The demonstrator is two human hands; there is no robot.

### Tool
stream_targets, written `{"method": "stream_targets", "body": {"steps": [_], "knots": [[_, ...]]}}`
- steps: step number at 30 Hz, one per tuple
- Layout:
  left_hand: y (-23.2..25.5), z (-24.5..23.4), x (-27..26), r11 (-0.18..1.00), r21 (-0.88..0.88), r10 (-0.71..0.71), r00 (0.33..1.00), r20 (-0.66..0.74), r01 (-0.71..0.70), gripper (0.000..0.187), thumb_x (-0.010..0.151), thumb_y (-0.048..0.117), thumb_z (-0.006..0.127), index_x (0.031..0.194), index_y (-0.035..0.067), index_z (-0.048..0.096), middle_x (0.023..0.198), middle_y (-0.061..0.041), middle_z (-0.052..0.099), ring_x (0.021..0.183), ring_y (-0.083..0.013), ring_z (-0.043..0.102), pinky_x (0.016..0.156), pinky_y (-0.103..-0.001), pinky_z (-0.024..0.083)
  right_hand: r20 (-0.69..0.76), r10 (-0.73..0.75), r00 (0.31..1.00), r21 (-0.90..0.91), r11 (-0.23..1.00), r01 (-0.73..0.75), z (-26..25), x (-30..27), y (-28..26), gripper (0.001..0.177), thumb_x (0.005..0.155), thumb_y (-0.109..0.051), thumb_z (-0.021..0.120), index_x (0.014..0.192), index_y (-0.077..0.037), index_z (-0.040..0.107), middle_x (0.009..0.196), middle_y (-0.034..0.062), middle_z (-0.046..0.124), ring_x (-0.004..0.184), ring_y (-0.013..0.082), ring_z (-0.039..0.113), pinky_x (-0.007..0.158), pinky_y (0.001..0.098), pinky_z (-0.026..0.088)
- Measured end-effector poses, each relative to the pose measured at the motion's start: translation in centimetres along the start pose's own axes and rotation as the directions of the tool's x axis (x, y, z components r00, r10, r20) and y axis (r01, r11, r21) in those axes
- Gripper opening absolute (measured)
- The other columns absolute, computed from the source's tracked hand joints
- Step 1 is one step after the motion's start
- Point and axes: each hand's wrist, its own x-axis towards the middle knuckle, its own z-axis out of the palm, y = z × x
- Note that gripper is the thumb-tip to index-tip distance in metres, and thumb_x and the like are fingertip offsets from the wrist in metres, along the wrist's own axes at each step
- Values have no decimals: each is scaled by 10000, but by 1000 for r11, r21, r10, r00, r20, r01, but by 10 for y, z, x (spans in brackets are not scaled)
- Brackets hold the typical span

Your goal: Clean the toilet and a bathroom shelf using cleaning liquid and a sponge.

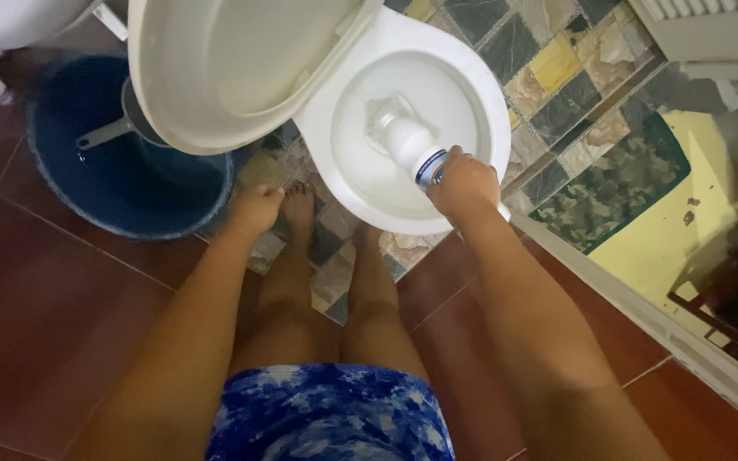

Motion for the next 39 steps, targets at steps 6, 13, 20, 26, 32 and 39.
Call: {"method": "stream_targets", "body": {"steps": [6,13,20,26,32,39], "knots": [[-25,6,10,996,12,85,996,-34,-84,506,1016,445,554,1276,31,684,1311,-232,675,1222,-397,637,1045,-474,491,-30,-5,1000,23,1000,6,13,3,8,548,816,-353,793,1187,-13,576,1032,189,720,955,354,716,890,457,541],[-5,2,0,1000,17,13,1000,5,-13,502,1002,465,541,1315,90,658,1335,-203,643,1227,-386,606,1044,-490,462,32,48,998,19,999,-48,0,-6,5,558,812,-358,798,1215,-40,581,1042,176,725,962,341,726,906,456,545],[-11,9,11,996,-31,86,996,-6,-86,471,980,447,566,1303,123,679,1316,-167,673,1232,-356,620,1061,-458,463,61,102,993,43,994,-105,13,-11,20,585,789,-348,819,1214,-21,588,1047,197,726,985,348,720,891,445,562],[-6,4,11,999,-17,51,999,14,-51,458,985,438,549,1290,116,663,1308,-165,653,1233,-366,606,1040,-481,452,85,148,985,3,989,-149,20,-24,24,589,823,-372,805,1230,-16,572,1042,207,727,967,354,728,876,453,569],[-13,3,15,991,67,117,993,-14,-116,475,998,457,535,1300,119,678,1341,-172,649,1260,-383,588,1077,-471,440,65,136,989,-27,991,-134,31,-21,32,568,830,-372,804,1219,-26,575,1048,182,729,1002,339,716,903,443,552],[6,-21,-20,999,-32,-8,999,41,9,458,1001,405,540,1332,105,640,1359,-158,633,1251,-350,601,1049,-472,456,158,255,954,-27,967,-255,17,-22,18,612,828,-351,801,1288,-37,549,1073,189,731,997,340,735,872,444,590]]}}
